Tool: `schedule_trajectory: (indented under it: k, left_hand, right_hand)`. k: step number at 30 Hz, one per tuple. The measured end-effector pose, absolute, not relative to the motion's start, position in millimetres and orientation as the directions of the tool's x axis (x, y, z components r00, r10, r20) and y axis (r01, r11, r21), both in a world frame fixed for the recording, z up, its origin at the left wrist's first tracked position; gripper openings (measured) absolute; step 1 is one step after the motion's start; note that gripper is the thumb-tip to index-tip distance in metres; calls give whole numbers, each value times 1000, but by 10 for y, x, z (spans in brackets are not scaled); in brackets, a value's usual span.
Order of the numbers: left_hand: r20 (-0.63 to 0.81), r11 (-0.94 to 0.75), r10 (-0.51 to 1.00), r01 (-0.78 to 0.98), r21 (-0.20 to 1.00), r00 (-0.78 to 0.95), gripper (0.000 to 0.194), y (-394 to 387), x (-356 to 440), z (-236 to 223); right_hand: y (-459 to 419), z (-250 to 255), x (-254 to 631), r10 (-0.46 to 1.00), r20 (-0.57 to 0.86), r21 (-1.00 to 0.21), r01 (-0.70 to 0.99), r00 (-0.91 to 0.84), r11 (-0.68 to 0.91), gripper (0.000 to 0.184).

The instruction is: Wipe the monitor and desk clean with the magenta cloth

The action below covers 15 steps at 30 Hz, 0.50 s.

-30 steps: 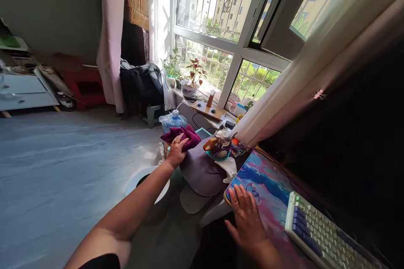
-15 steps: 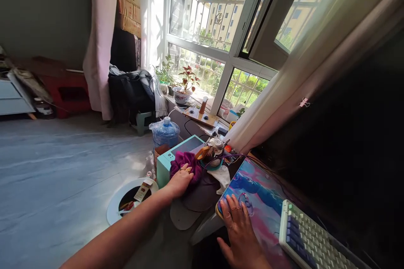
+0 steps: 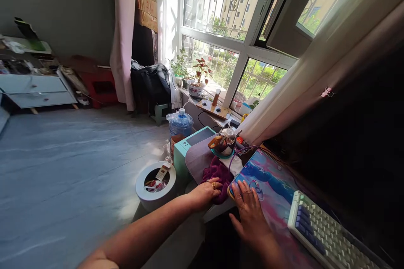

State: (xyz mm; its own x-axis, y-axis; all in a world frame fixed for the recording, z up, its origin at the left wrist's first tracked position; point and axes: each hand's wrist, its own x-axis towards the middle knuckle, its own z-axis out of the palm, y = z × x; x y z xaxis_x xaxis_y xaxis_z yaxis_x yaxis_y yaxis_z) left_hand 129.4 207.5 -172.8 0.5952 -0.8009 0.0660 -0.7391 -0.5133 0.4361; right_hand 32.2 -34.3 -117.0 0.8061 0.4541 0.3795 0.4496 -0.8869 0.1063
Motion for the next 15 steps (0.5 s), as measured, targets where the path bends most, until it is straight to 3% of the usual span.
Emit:
schedule_trajectory:
  k: [3,8,10,15]
  left_hand:
    - [1,-632,-734,-683,364,679,41,2415,1331,-1620]
    - [-44,-884,-390,-360,299,920,48,3190,1400,-1472]
    - [-67,-936,-230,-202,288,971,41,3506,1402,-1456]
    - [-166,-904,90,151,401,982,28,4040,1269,-1586]
  right_hand:
    - [-359,-1184,336,468,373,123,457,801,-881,97]
    - [-360,-1177,330,474,347,122,462,809,-878,101]
    - [-357,-1176,324,463,344,116,453,816,-884,104]
    - [-393,-1145,322,495,306,133,478,813,-868,112]
